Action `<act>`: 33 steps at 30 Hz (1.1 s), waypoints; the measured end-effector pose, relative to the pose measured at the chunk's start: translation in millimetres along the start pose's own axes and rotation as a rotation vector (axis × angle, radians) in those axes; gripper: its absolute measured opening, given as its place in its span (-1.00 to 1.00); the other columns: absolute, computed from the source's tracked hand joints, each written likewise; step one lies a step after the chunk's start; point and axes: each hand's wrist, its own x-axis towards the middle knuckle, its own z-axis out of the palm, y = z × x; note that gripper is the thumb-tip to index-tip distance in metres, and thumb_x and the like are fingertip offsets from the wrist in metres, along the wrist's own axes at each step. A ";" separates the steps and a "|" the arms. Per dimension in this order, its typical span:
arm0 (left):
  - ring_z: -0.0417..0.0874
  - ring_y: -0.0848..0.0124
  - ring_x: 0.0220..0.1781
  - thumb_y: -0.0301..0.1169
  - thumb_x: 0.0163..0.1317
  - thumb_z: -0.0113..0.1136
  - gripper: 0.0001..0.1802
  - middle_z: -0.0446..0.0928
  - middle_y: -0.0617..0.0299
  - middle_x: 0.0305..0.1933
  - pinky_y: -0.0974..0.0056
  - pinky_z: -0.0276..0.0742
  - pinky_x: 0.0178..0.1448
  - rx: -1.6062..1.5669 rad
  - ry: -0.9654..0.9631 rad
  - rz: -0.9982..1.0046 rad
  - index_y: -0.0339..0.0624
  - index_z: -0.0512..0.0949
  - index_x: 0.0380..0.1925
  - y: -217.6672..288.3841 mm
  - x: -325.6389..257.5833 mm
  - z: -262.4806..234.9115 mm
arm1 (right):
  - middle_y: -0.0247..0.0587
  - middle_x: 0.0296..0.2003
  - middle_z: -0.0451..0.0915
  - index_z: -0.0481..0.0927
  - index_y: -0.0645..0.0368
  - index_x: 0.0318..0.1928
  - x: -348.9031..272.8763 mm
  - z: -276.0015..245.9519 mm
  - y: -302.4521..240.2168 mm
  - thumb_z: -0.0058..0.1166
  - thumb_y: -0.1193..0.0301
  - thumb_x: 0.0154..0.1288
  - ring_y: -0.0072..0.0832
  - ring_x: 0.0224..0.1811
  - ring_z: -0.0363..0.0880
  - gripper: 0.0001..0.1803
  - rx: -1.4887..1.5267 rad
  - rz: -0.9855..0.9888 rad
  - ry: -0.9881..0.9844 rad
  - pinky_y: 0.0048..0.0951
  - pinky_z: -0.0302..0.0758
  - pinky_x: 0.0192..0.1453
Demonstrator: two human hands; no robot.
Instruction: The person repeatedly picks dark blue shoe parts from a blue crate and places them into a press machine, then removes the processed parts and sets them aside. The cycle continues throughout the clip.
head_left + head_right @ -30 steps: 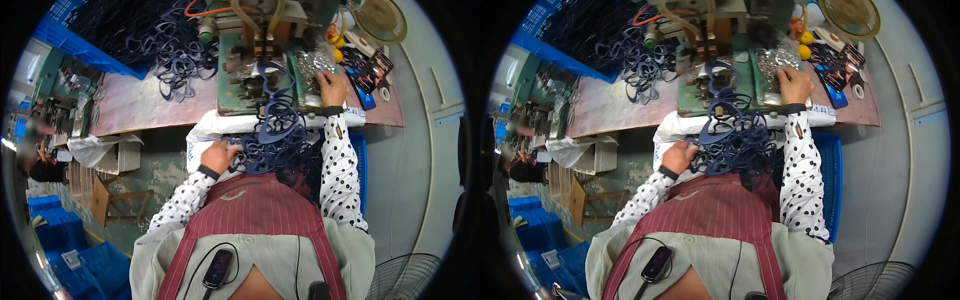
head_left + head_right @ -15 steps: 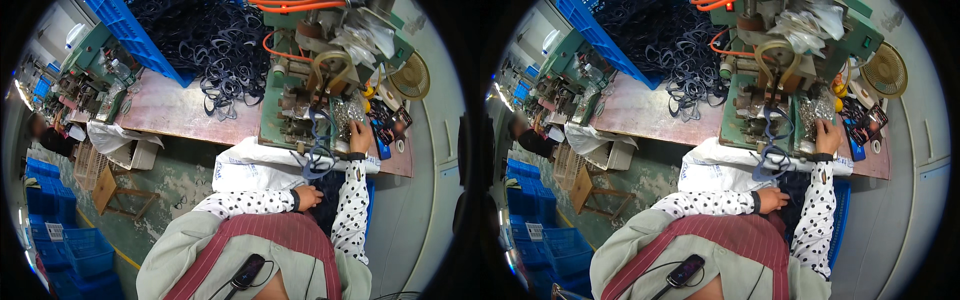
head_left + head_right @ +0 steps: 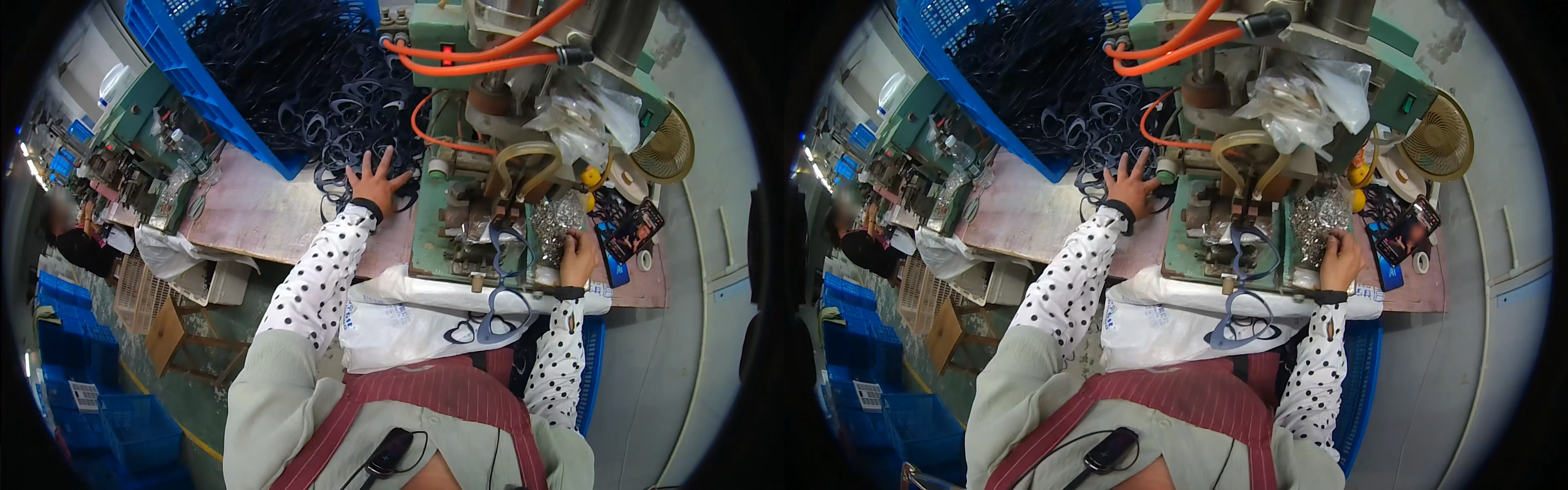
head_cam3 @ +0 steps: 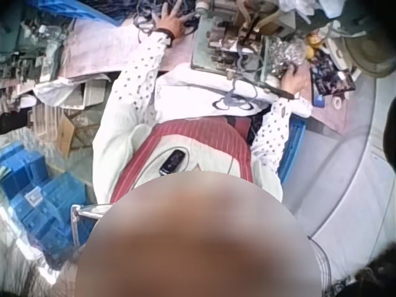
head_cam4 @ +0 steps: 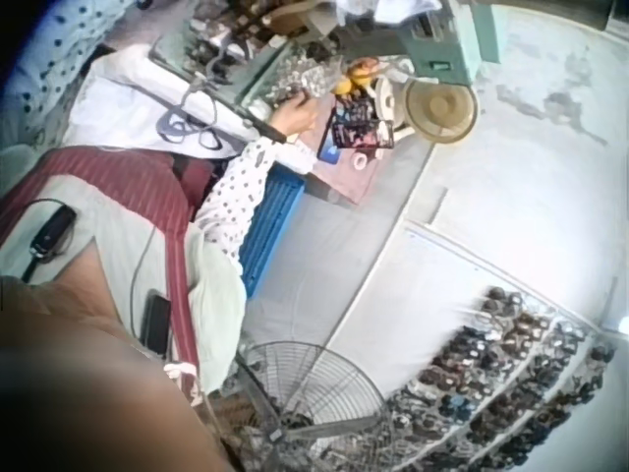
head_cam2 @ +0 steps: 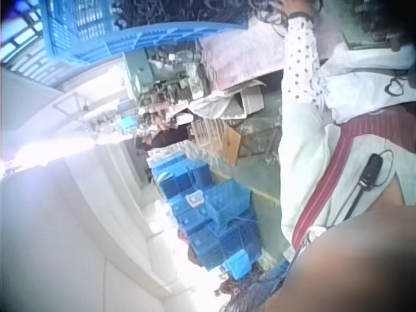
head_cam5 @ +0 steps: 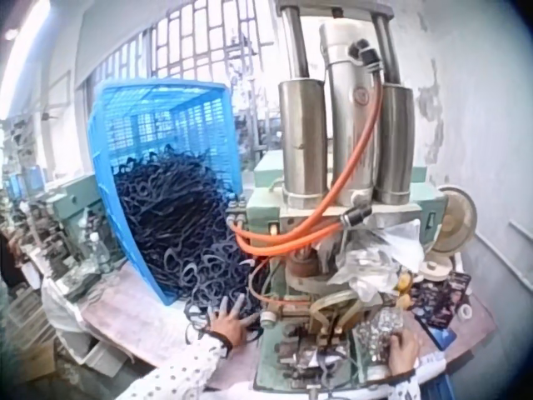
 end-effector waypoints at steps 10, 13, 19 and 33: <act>0.28 -0.17 0.28 -0.19 -0.06 0.27 -0.54 0.22 -0.02 0.40 -0.28 0.17 0.25 -0.099 0.082 0.474 0.41 0.60 -0.05 -45.4 -21.0 23.7 | -0.17 -0.32 0.64 0.65 0.09 -0.25 -5.1 -1.5 3.0 0.13 0.43 0.18 -0.13 -0.19 0.54 -0.88 -0.053 -0.018 -0.014 -0.14 0.39 -0.06; 0.27 -0.14 0.32 -0.17 -0.05 0.27 -0.52 0.26 0.00 0.38 -0.30 0.15 0.28 -0.133 0.005 0.632 0.38 0.59 -0.02 -52.1 -49.1 15.3 | -0.16 -0.34 0.64 0.65 0.10 -0.25 -6.7 -1.5 1.7 0.13 0.43 0.18 -0.12 -0.20 0.54 -0.88 -0.066 -0.036 0.014 -0.13 0.39 -0.07; 0.36 0.12 0.31 -0.12 0.19 0.18 -0.49 0.46 0.26 0.23 -0.36 0.03 0.36 -0.037 0.004 0.777 0.50 0.47 0.20 -61.7 -40.3 -12.0 | -0.18 -0.37 0.62 0.62 0.09 -0.32 -4.8 3.5 10.5 0.13 0.43 0.17 -0.13 -0.21 0.53 -0.94 -0.054 -0.018 0.016 -0.13 0.38 -0.08; 0.57 0.39 -0.52 -0.21 0.34 0.15 -0.70 0.59 0.12 -0.53 0.34 0.43 -0.42 -1.031 0.372 -0.326 -0.26 0.58 -0.31 -6.1 -68.0 -50.1 | -0.16 -0.33 0.68 0.73 0.20 -0.27 0.2 -26.0 -75.4 0.23 0.54 0.09 -0.34 -0.19 0.59 -0.85 0.573 0.163 -0.185 -0.41 0.46 -0.06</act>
